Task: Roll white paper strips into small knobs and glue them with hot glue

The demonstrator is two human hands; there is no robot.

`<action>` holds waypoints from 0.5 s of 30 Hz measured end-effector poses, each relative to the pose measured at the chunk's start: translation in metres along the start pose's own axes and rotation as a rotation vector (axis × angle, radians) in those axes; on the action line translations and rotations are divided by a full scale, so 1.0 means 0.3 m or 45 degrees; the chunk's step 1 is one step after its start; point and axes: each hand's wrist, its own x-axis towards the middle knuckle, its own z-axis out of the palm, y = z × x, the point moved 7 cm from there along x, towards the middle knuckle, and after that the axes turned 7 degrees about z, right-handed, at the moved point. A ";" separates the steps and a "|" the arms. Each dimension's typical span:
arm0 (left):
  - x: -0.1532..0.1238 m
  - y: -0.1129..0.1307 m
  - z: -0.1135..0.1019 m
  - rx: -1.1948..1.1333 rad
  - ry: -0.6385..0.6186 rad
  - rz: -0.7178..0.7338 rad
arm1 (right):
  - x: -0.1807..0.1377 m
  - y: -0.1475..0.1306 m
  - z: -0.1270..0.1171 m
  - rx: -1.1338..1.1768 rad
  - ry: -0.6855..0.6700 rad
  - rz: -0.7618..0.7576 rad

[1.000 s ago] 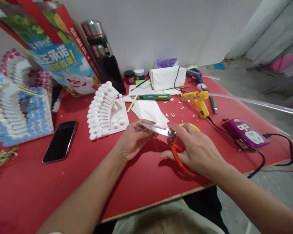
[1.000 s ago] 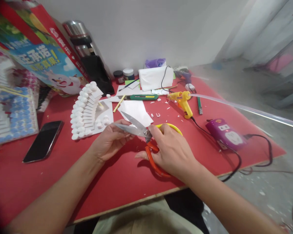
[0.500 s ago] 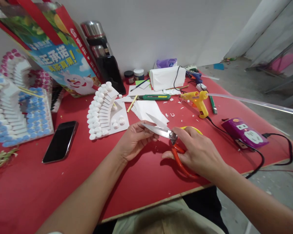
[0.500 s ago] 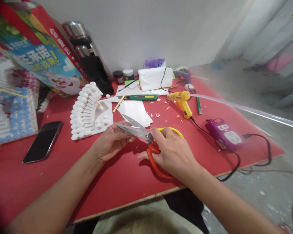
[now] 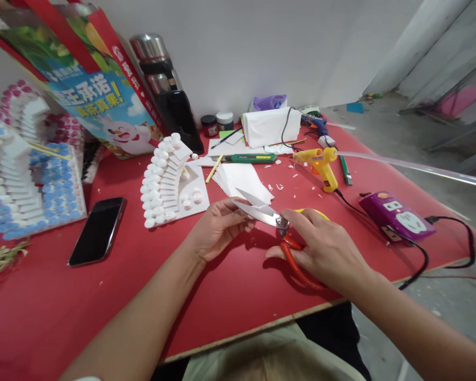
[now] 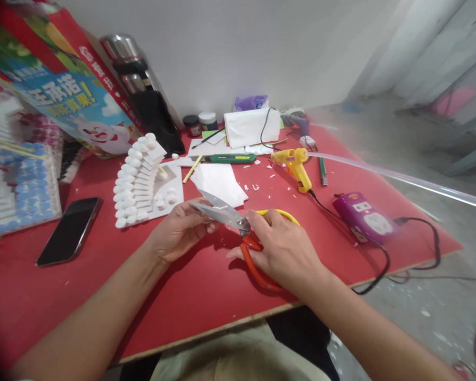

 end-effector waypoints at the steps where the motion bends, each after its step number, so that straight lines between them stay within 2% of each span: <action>1: 0.000 -0.001 -0.001 0.005 -0.002 -0.002 | -0.001 0.001 0.000 -0.001 0.003 0.000; 10: -0.002 -0.003 0.012 0.001 -0.057 -0.025 | -0.020 0.010 0.010 0.066 -0.011 0.037; 12: -0.004 -0.005 0.013 -0.002 -0.062 -0.039 | -0.019 0.027 0.005 0.147 -0.041 0.097; 15: -0.005 -0.005 0.007 -0.013 -0.043 -0.046 | -0.003 0.087 -0.005 0.152 -0.087 0.293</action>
